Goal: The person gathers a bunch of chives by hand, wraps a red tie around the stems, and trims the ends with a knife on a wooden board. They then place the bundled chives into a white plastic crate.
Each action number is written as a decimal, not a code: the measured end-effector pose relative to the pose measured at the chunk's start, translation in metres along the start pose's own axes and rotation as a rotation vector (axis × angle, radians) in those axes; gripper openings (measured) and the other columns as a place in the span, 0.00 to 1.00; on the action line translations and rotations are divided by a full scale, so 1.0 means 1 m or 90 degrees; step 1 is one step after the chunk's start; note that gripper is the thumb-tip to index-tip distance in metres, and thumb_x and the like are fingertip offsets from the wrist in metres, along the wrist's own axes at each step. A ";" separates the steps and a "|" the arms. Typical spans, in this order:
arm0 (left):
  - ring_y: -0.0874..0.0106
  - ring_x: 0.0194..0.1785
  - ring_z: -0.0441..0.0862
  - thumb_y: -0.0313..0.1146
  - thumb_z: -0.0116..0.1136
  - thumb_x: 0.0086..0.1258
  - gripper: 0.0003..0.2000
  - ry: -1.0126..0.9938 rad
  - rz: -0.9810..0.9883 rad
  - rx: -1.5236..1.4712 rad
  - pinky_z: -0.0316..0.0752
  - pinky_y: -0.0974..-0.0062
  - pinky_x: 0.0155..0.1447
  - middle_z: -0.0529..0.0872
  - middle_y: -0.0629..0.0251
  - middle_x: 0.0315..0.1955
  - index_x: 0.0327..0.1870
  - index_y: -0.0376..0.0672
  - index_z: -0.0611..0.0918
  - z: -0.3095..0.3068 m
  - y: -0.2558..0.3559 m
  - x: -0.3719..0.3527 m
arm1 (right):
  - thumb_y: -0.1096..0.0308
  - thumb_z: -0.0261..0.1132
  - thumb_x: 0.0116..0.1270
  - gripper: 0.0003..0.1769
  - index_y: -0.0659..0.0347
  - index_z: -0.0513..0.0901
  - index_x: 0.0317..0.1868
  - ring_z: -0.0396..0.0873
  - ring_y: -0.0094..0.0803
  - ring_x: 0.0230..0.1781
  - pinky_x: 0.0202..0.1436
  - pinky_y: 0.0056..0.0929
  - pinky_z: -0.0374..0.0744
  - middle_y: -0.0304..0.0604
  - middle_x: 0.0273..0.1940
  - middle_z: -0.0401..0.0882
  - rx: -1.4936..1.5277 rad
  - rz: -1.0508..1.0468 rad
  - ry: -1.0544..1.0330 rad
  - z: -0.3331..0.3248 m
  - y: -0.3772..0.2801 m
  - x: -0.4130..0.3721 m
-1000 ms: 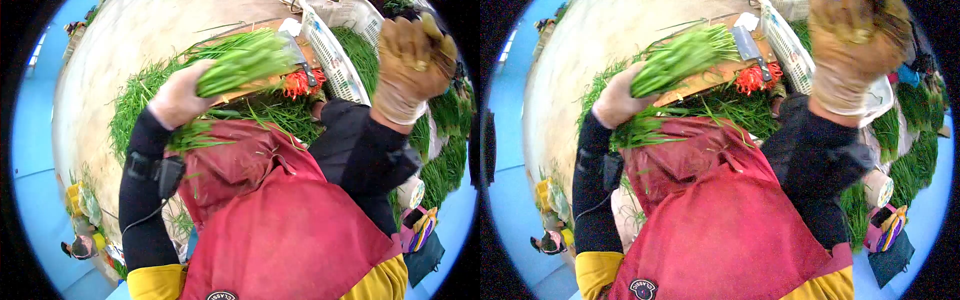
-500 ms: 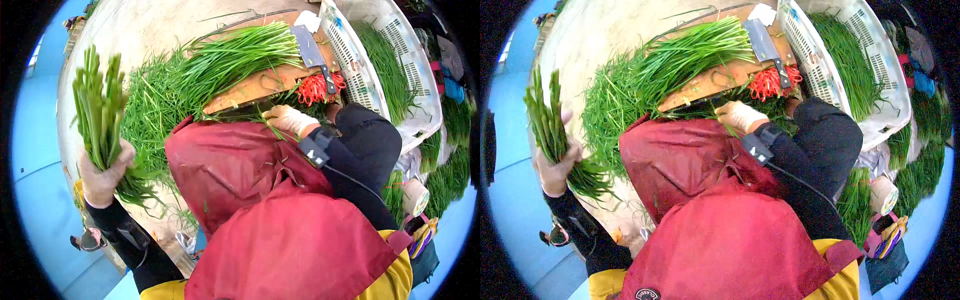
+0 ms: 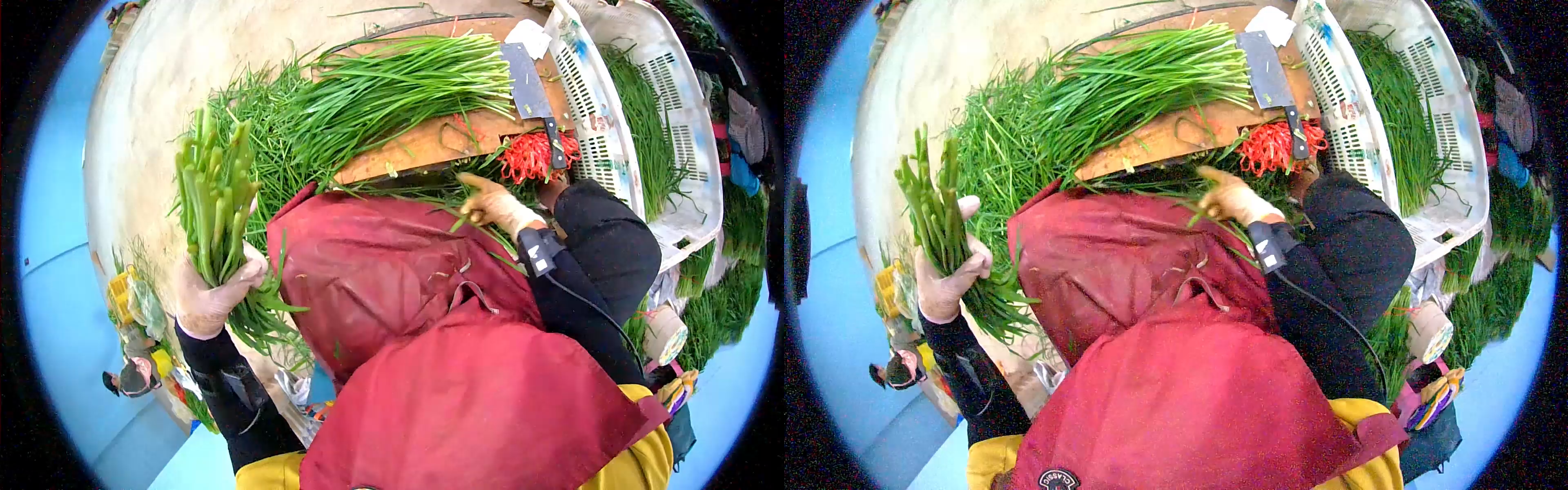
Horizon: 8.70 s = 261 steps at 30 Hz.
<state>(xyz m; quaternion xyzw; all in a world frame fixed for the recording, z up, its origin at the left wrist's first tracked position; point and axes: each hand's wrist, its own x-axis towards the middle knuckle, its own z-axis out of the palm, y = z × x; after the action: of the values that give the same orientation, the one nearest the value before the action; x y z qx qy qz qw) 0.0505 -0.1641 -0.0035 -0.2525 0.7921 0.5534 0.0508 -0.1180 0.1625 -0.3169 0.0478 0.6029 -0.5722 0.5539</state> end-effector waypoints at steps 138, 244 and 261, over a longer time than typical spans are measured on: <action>0.53 0.46 0.86 0.31 0.71 0.51 0.35 -0.103 0.383 0.430 0.79 0.65 0.50 0.86 0.49 0.41 0.63 0.41 0.71 0.168 0.071 -0.005 | 0.50 0.71 0.66 0.28 0.58 0.75 0.57 0.75 0.25 0.48 0.49 0.28 0.77 0.34 0.48 0.77 0.309 -0.632 -0.047 0.105 -0.107 -0.206; 0.75 0.28 0.79 0.28 0.71 0.56 0.28 -0.466 -0.005 -0.316 0.75 0.77 0.31 0.83 0.64 0.35 0.59 0.37 0.74 0.163 -0.004 -0.001 | 0.62 0.63 0.70 0.24 0.71 0.76 0.60 0.73 0.18 0.20 0.19 0.13 0.68 0.41 0.30 0.82 0.132 -0.602 0.184 -0.052 -0.134 -0.304; 0.76 0.33 0.79 0.24 0.67 0.57 0.31 -0.474 -0.041 -0.316 0.78 0.77 0.33 0.79 0.66 0.40 0.64 0.40 0.69 0.158 -0.018 -0.001 | 0.83 0.65 0.64 0.10 0.64 0.82 0.44 0.81 0.25 0.42 0.50 0.24 0.80 0.37 0.40 0.84 -0.107 -0.431 0.055 0.060 -0.099 -0.183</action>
<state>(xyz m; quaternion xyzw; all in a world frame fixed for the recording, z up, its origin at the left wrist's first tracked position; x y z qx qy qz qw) 0.0282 -0.0257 -0.0787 -0.0651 0.5551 0.7778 0.2874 -0.0795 0.1896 -0.1057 -0.1763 0.6523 -0.6694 0.3087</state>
